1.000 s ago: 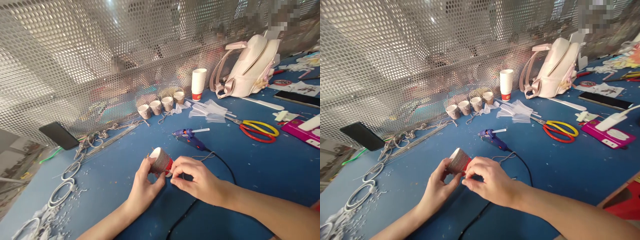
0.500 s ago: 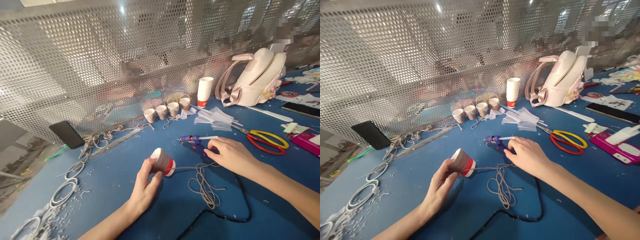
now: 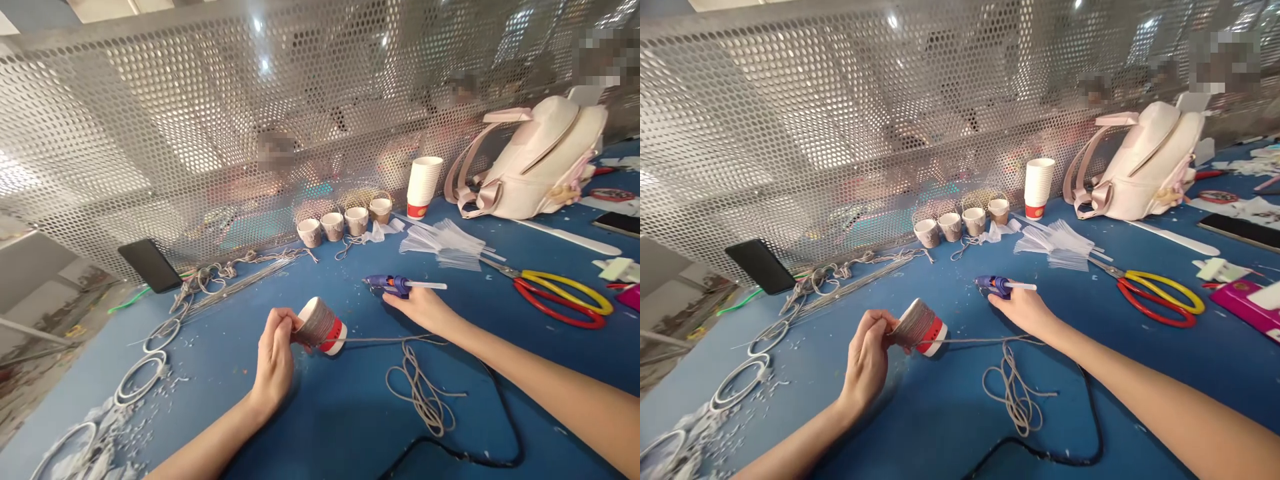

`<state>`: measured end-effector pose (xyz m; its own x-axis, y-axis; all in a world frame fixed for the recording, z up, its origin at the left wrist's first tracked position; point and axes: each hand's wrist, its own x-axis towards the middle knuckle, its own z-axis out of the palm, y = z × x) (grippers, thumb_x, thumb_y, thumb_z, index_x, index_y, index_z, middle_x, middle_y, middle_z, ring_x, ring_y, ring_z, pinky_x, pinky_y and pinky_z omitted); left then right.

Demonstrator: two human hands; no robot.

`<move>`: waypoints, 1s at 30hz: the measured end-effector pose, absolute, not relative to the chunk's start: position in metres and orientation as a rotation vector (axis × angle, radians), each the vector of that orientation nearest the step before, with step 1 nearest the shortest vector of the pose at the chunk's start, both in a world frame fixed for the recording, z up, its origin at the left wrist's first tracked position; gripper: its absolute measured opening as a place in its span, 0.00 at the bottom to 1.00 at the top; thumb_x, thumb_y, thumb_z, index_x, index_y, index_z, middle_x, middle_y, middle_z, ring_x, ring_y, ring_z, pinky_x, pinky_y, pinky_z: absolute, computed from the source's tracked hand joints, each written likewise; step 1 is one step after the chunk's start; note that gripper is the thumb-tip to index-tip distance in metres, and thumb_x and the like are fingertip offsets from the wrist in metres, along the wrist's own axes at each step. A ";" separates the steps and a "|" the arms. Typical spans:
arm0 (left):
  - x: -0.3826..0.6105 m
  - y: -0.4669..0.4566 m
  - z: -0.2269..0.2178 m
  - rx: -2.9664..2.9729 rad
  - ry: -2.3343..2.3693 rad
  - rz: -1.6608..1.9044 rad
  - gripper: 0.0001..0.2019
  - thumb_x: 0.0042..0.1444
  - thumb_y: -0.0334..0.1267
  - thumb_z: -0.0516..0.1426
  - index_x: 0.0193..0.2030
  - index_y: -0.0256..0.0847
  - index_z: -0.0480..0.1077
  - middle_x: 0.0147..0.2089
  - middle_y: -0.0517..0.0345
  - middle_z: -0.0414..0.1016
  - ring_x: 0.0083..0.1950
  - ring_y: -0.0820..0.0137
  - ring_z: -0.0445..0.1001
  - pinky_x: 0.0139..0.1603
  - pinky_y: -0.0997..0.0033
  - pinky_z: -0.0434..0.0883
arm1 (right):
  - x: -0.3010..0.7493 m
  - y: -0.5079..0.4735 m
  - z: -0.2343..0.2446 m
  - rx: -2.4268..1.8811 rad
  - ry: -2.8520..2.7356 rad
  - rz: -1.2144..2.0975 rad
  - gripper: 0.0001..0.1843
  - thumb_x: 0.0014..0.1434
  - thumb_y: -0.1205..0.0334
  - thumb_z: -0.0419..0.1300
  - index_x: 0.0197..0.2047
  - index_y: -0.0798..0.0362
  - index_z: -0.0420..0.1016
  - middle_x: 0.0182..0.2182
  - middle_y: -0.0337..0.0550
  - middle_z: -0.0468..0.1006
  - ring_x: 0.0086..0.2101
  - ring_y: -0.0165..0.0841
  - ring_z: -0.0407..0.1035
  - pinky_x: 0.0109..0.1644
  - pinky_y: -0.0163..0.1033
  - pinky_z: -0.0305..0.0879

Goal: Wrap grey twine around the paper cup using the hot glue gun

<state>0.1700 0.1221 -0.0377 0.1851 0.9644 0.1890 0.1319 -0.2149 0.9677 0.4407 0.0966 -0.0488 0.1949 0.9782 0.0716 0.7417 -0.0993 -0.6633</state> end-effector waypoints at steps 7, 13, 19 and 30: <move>0.168 0.129 -0.039 1.554 1.095 1.164 0.10 0.63 0.43 0.48 0.33 0.43 0.62 0.27 0.66 0.65 0.26 0.73 0.69 0.29 0.72 0.69 | 0.421 0.051 -0.024 -1.630 -1.445 0.958 0.19 0.59 0.45 0.53 0.35 0.52 0.74 0.26 0.42 0.79 0.31 0.37 0.76 0.36 0.38 0.71; 0.173 0.122 -0.036 1.788 1.063 0.982 0.06 0.56 0.36 0.53 0.41 0.41 0.65 0.34 0.61 0.72 0.35 0.70 0.71 0.39 0.70 0.70 | 0.401 0.028 -0.020 -1.544 -1.589 0.879 0.12 0.59 0.49 0.54 0.32 0.48 0.71 0.22 0.36 0.73 0.23 0.32 0.68 0.25 0.34 0.64; 0.180 0.118 -0.037 2.075 1.143 0.895 0.09 0.50 0.31 0.55 0.40 0.41 0.66 0.34 0.60 0.72 0.34 0.70 0.70 0.37 0.71 0.69 | 0.393 0.030 -0.025 -1.472 -1.738 0.838 0.12 0.62 0.52 0.54 0.30 0.50 0.66 0.19 0.32 0.68 0.20 0.27 0.62 0.25 0.33 0.59; 0.184 0.112 -0.032 2.157 1.250 0.836 0.05 0.50 0.32 0.53 0.35 0.42 0.65 0.28 0.64 0.65 0.27 0.73 0.62 0.29 0.75 0.64 | 0.388 0.029 -0.030 -1.422 -1.831 0.670 0.12 0.62 0.55 0.53 0.29 0.50 0.66 0.19 0.34 0.67 0.18 0.27 0.59 0.23 0.33 0.56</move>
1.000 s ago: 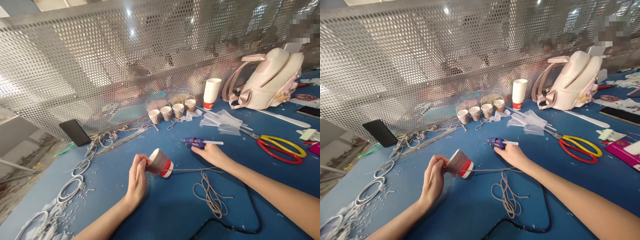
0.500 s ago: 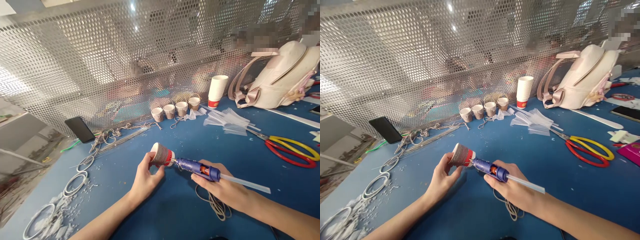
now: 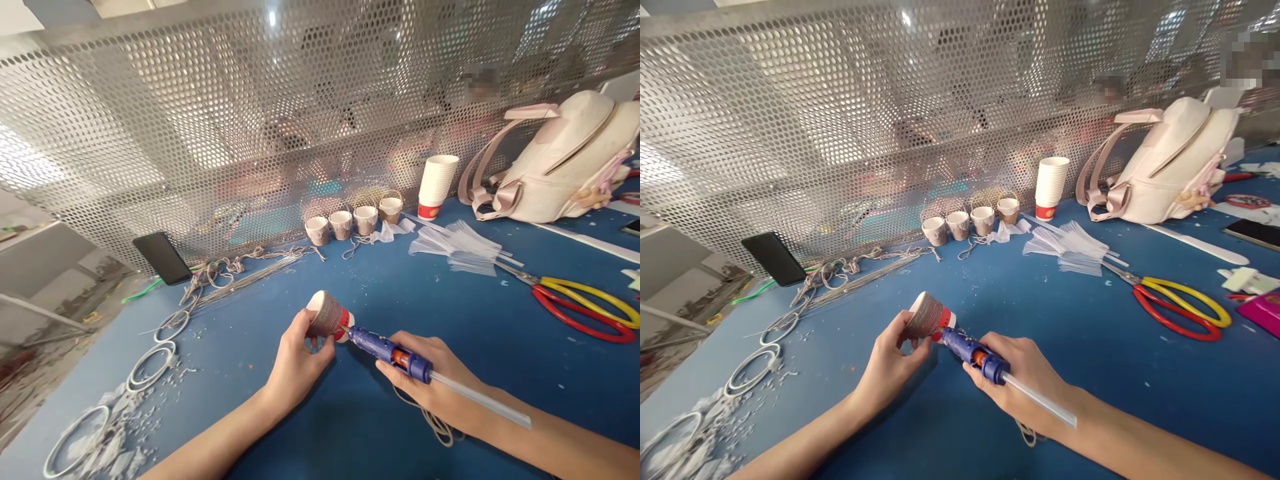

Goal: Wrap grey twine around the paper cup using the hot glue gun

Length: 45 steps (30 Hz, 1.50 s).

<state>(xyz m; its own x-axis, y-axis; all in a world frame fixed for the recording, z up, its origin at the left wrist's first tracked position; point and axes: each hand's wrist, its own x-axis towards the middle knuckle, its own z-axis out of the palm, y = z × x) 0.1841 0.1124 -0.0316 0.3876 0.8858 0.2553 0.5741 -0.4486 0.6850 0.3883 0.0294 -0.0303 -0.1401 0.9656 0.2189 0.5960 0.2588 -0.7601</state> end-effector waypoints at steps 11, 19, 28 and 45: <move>0.186 0.110 -0.028 2.193 1.246 0.891 0.04 0.48 0.32 0.53 0.33 0.42 0.64 0.26 0.66 0.62 0.26 0.74 0.60 0.26 0.76 0.61 | 0.388 0.028 -0.030 -1.446 -1.952 0.548 0.10 0.62 0.57 0.51 0.30 0.51 0.64 0.20 0.36 0.71 0.18 0.28 0.62 0.23 0.34 0.55; 0.185 0.111 -0.031 2.216 1.234 0.886 0.05 0.48 0.32 0.52 0.34 0.41 0.64 0.27 0.65 0.63 0.26 0.73 0.61 0.27 0.75 0.62 | 0.388 0.028 -0.036 -1.369 -2.020 0.411 0.07 0.61 0.61 0.51 0.31 0.51 0.63 0.21 0.37 0.72 0.18 0.28 0.64 0.22 0.33 0.55; 0.185 0.111 -0.031 2.247 1.243 0.882 0.03 0.48 0.33 0.52 0.32 0.43 0.62 0.26 0.65 0.61 0.27 0.73 0.60 0.27 0.74 0.61 | 0.388 0.027 -0.033 -1.377 -2.031 0.426 0.07 0.60 0.61 0.52 0.30 0.51 0.63 0.20 0.38 0.72 0.18 0.29 0.65 0.22 0.34 0.55; 0.181 0.114 -0.032 2.166 1.159 0.845 0.06 0.48 0.32 0.53 0.35 0.42 0.63 0.28 0.64 0.63 0.28 0.73 0.62 0.30 0.75 0.65 | 0.396 0.029 -0.027 -1.489 -1.832 0.593 0.15 0.61 0.54 0.53 0.25 0.49 0.62 0.18 0.33 0.66 0.18 0.27 0.59 0.24 0.34 0.56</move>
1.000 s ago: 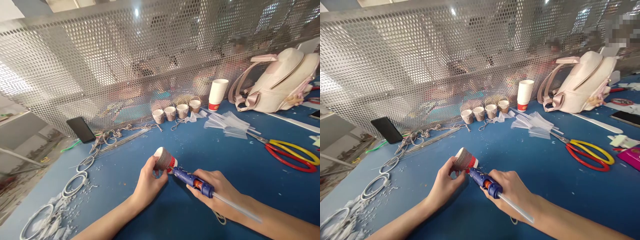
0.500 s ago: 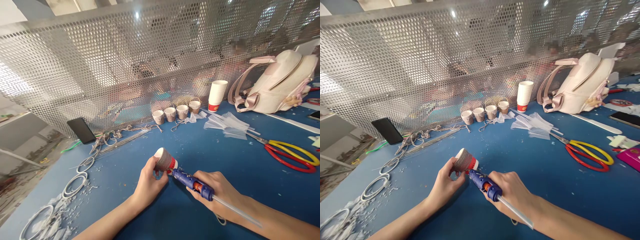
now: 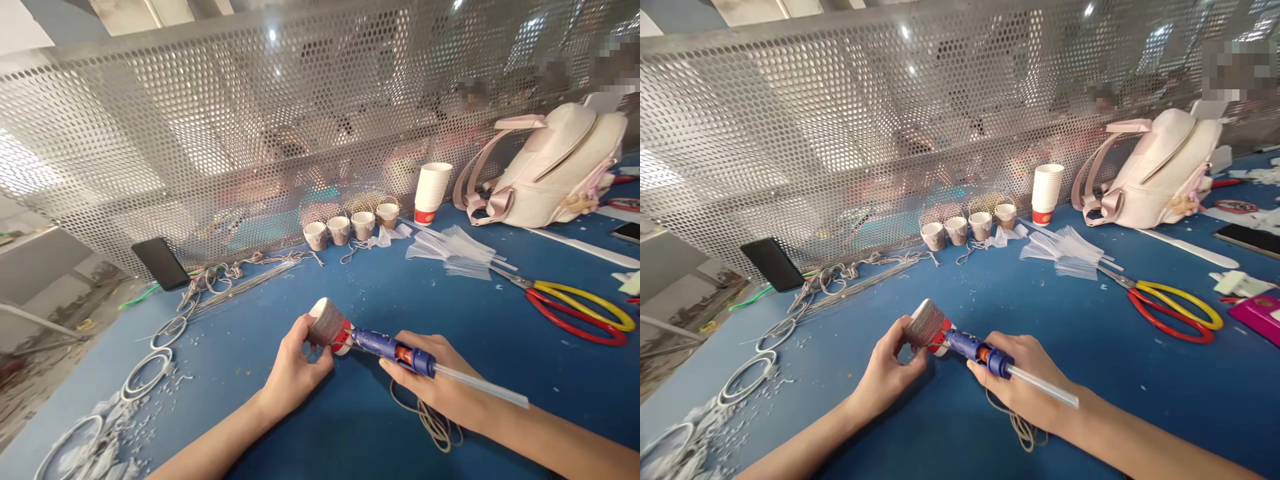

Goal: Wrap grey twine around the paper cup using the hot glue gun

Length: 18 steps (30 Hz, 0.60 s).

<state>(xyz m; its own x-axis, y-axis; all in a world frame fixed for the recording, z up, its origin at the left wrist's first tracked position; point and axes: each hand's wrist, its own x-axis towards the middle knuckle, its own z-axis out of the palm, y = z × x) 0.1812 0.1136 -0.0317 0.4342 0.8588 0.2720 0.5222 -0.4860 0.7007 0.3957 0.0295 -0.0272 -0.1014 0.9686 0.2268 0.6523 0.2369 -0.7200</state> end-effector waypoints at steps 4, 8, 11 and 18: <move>0.179 0.116 -0.035 2.171 1.110 0.856 0.07 0.48 0.32 0.54 0.36 0.42 0.63 0.29 0.64 0.64 0.28 0.74 0.62 0.30 0.75 0.66 | 0.398 0.030 -0.027 -1.472 -1.838 0.627 0.15 0.61 0.54 0.54 0.24 0.49 0.62 0.17 0.32 0.64 0.18 0.27 0.58 0.23 0.33 0.55; 0.177 0.118 -0.037 2.162 1.067 0.862 0.07 0.49 0.33 0.54 0.36 0.42 0.64 0.31 0.63 0.65 0.30 0.73 0.64 0.33 0.74 0.67 | 0.399 0.030 -0.024 -1.483 -1.828 0.650 0.16 0.61 0.54 0.53 0.24 0.50 0.61 0.18 0.32 0.65 0.19 0.27 0.60 0.25 0.34 0.56; 0.176 0.118 -0.037 2.146 1.049 0.855 0.07 0.49 0.32 0.54 0.36 0.42 0.64 0.31 0.63 0.65 0.30 0.73 0.64 0.34 0.74 0.67 | 0.400 0.029 -0.022 -1.503 -1.835 0.659 0.16 0.62 0.54 0.53 0.25 0.49 0.61 0.18 0.32 0.67 0.20 0.28 0.62 0.26 0.34 0.57; 0.175 0.119 -0.036 2.108 0.936 0.903 0.07 0.49 0.30 0.54 0.37 0.41 0.65 0.32 0.62 0.66 0.32 0.73 0.65 0.34 0.75 0.67 | 0.404 0.030 -0.018 -1.534 -1.818 0.659 0.17 0.61 0.52 0.52 0.23 0.49 0.63 0.19 0.35 0.70 0.21 0.31 0.65 0.26 0.35 0.60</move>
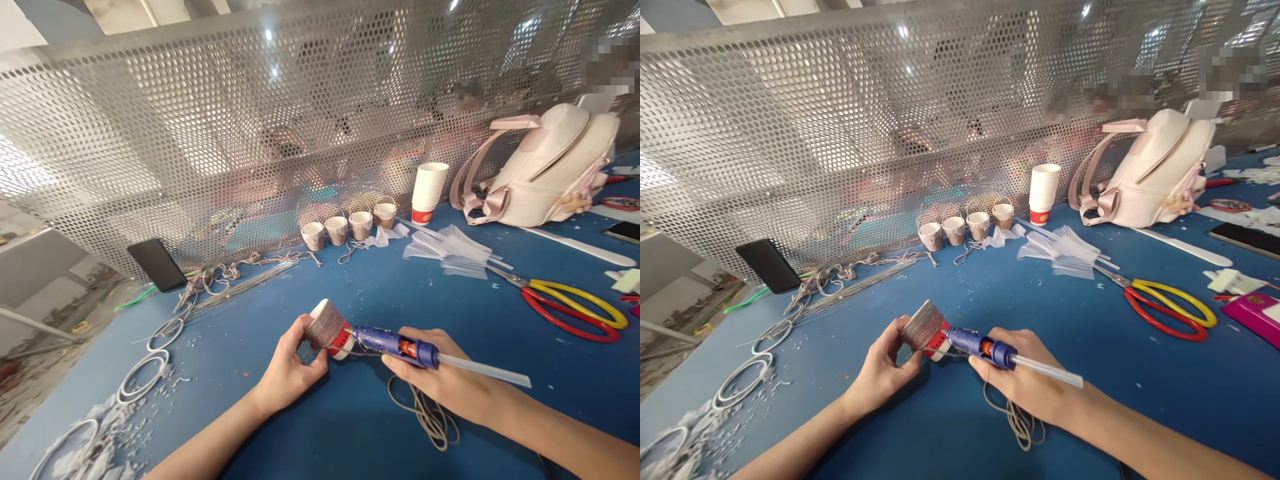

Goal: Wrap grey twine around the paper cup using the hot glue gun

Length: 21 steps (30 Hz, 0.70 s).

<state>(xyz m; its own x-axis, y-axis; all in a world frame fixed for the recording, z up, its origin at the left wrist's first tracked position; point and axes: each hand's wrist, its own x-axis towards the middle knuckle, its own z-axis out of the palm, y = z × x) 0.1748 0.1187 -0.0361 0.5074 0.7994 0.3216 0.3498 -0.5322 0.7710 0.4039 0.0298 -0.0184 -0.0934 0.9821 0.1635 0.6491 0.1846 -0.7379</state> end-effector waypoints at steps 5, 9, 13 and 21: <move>0.173 0.123 -0.038 2.091 0.891 0.884 0.08 0.50 0.30 0.54 0.38 0.41 0.65 0.33 0.62 0.66 0.33 0.73 0.66 0.37 0.74 0.68 | 0.413 0.035 -0.016 -1.583 -1.661 0.777 0.16 0.57 0.49 0.54 0.24 0.48 0.69 0.21 0.38 0.73 0.23 0.34 0.69 0.26 0.36 0.65; 0.173 0.124 -0.039 2.092 0.912 0.866 0.07 0.51 0.30 0.53 0.38 0.41 0.64 0.33 0.62 0.65 0.34 0.73 0.66 0.38 0.74 0.68 | 0.424 0.046 -0.015 -1.639 -1.535 0.925 0.19 0.57 0.45 0.54 0.25 0.50 0.72 0.23 0.40 0.76 0.22 0.33 0.71 0.27 0.36 0.67; 0.174 0.121 -0.037 2.123 0.925 0.836 0.06 0.52 0.31 0.53 0.38 0.41 0.64 0.33 0.62 0.65 0.33 0.73 0.66 0.38 0.74 0.68 | 0.438 0.074 -0.022 -1.621 -1.542 0.754 0.17 0.57 0.46 0.55 0.32 0.50 0.75 0.27 0.40 0.79 0.29 0.36 0.74 0.32 0.37 0.69; 0.179 0.111 -0.028 2.223 0.945 0.765 0.06 0.51 0.32 0.52 0.37 0.41 0.63 0.32 0.62 0.65 0.31 0.73 0.64 0.34 0.74 0.68 | 0.454 0.118 -0.058 -1.748 -1.660 0.393 0.16 0.56 0.48 0.56 0.32 0.52 0.74 0.29 0.45 0.79 0.34 0.42 0.75 0.35 0.41 0.67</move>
<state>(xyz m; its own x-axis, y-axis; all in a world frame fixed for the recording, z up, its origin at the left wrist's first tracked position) 0.1793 0.1109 -0.0283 0.5806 0.7683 0.2694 0.4238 -0.5677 0.7057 0.4545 0.1178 -0.0582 0.1389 0.9624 0.2337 0.7552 0.0497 -0.6536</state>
